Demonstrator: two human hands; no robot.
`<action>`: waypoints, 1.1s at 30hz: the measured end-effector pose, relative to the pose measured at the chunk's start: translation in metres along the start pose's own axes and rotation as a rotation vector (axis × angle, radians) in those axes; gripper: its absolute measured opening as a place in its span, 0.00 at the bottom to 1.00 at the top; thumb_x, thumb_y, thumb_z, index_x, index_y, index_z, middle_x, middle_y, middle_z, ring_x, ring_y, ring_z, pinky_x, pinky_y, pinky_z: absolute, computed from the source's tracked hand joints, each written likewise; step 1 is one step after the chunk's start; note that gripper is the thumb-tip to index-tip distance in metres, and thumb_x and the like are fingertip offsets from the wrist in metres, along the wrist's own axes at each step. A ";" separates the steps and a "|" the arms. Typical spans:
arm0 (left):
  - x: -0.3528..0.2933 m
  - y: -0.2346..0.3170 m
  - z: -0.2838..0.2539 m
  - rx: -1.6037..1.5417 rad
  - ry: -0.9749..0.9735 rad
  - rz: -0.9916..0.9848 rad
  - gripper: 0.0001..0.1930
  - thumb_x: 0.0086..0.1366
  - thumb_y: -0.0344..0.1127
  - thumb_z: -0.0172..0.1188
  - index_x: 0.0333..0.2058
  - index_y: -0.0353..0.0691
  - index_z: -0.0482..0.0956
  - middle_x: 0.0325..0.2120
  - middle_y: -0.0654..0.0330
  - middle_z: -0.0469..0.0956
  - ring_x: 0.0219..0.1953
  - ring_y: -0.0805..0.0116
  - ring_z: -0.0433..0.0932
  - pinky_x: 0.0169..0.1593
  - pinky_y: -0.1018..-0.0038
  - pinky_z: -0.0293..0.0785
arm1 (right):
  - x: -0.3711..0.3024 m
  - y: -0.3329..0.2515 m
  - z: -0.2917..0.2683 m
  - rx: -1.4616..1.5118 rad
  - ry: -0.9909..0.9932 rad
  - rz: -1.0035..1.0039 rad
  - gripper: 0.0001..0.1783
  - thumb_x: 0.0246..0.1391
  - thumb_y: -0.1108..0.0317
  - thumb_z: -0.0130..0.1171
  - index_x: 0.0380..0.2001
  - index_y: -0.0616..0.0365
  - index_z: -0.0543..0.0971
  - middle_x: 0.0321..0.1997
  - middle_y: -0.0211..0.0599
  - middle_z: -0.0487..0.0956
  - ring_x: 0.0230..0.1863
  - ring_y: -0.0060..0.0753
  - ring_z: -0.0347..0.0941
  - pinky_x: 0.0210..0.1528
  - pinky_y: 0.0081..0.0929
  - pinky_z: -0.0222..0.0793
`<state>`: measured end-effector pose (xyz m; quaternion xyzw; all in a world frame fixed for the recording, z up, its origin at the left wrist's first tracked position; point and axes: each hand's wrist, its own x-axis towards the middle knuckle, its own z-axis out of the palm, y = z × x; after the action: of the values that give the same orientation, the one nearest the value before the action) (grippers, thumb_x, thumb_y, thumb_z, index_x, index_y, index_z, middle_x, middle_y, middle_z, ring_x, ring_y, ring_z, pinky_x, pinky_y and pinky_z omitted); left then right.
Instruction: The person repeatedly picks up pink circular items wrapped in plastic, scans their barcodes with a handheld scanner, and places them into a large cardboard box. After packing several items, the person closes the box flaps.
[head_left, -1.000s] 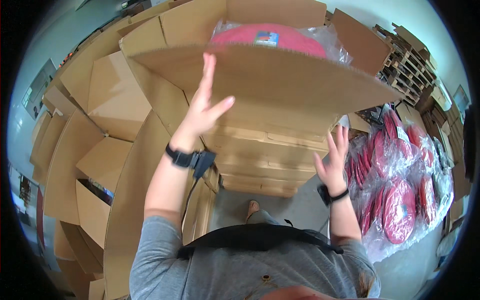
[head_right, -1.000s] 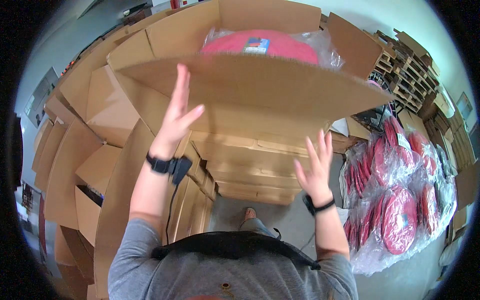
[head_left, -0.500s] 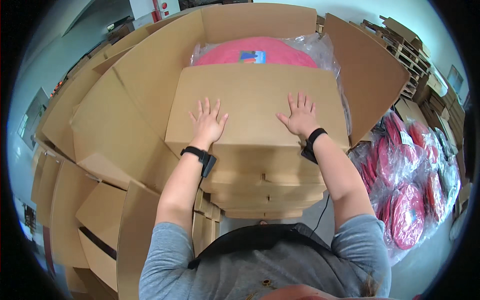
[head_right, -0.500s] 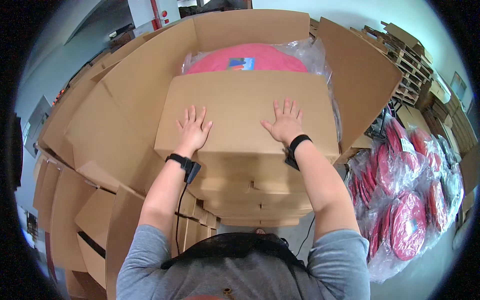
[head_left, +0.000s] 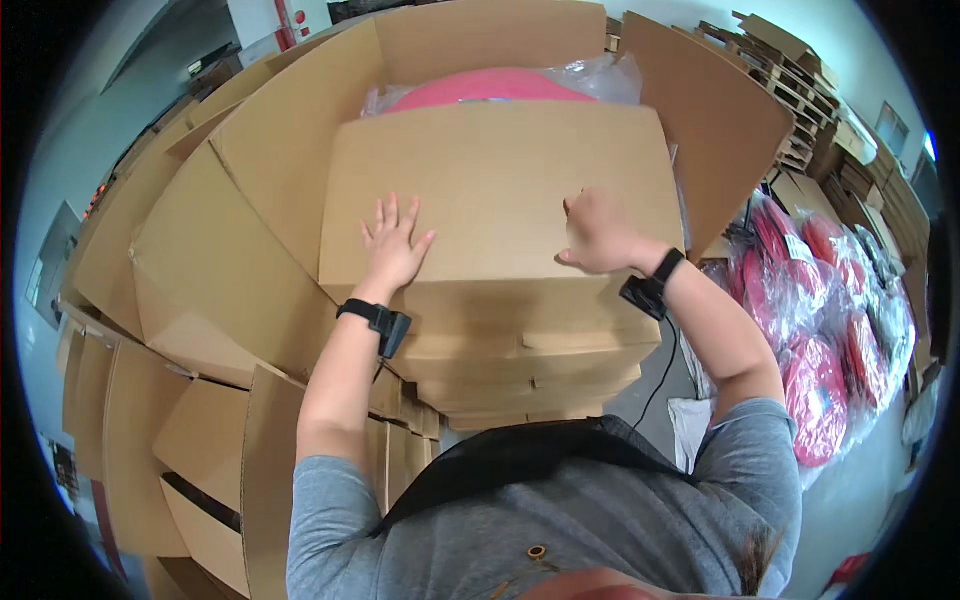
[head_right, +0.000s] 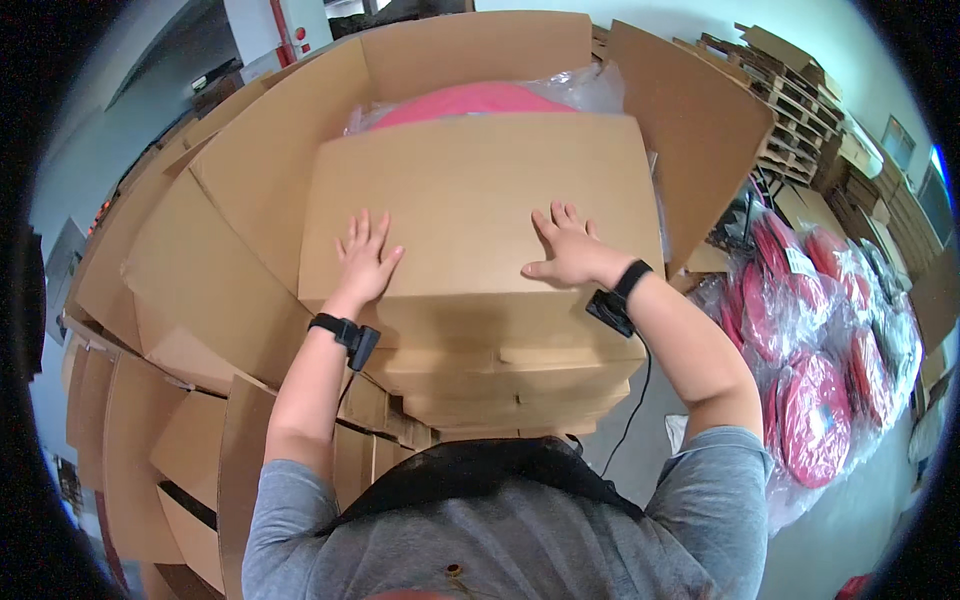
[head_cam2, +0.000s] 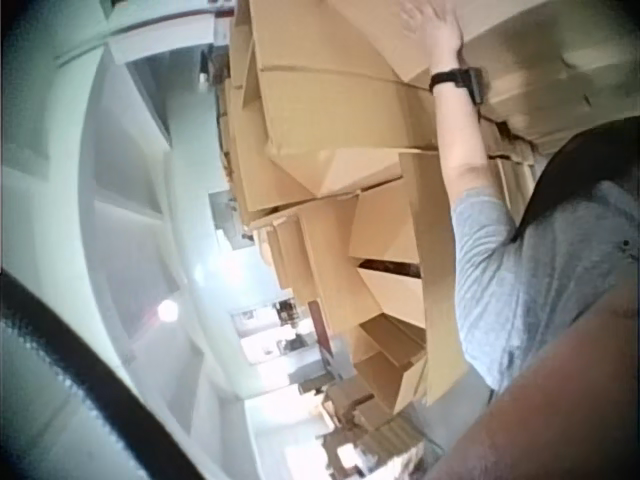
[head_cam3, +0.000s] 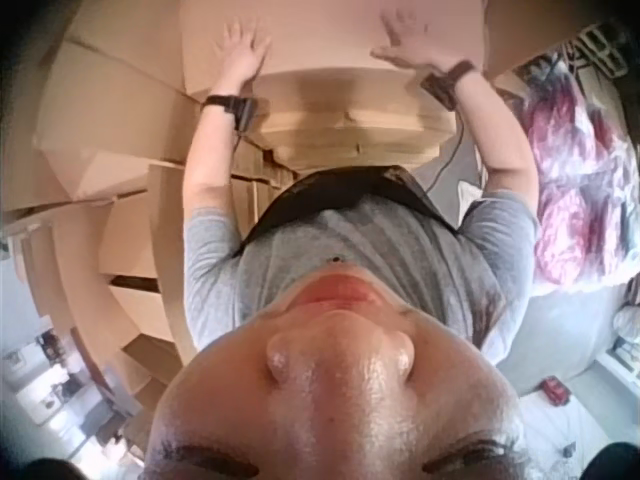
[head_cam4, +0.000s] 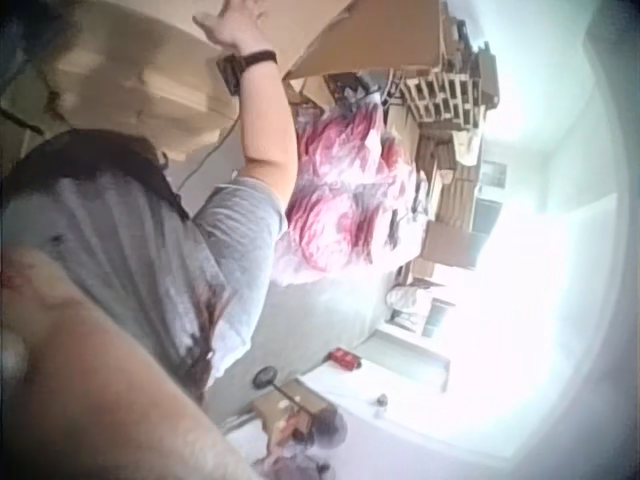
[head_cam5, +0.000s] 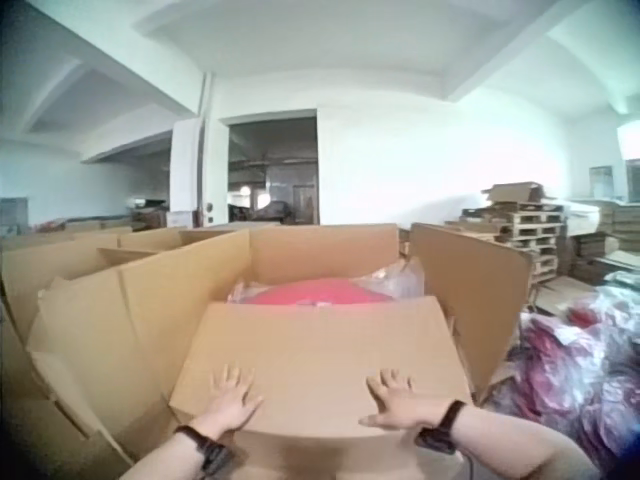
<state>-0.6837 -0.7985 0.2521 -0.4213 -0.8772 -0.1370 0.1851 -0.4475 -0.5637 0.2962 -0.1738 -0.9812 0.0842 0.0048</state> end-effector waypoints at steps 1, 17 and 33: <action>-0.009 -0.004 -0.001 -0.006 0.026 0.006 0.31 0.58 0.53 0.45 0.59 0.54 0.51 0.61 0.51 0.41 0.63 0.52 0.37 0.58 0.44 0.33 | -0.017 -0.002 -0.001 0.053 -0.012 -0.053 0.49 0.42 0.41 0.53 0.61 0.51 0.44 0.64 0.57 0.35 0.65 0.58 0.27 0.60 0.55 0.29; -0.042 -0.002 0.014 0.151 0.169 0.110 0.29 0.59 0.53 0.44 0.58 0.57 0.51 0.60 0.54 0.45 0.62 0.53 0.42 0.57 0.43 0.38 | -0.066 0.045 0.071 -0.308 0.437 0.073 0.49 0.38 0.55 0.62 0.61 0.42 0.46 0.65 0.48 0.39 0.65 0.55 0.35 0.59 0.60 0.34; -0.380 -0.006 0.113 -0.336 -0.278 -0.486 0.37 0.52 0.43 0.59 0.57 0.40 0.52 0.56 0.37 0.48 0.58 0.42 0.49 0.58 0.59 0.48 | -0.196 0.061 0.320 1.048 0.553 0.659 0.45 0.43 0.63 0.61 0.59 0.61 0.46 0.59 0.51 0.53 0.61 0.41 0.47 0.60 0.33 0.45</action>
<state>-0.4933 -1.0187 -0.0170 -0.2389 -0.9341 -0.2612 -0.0468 -0.2556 -0.6268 -0.0254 -0.4534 -0.6693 0.4982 0.3135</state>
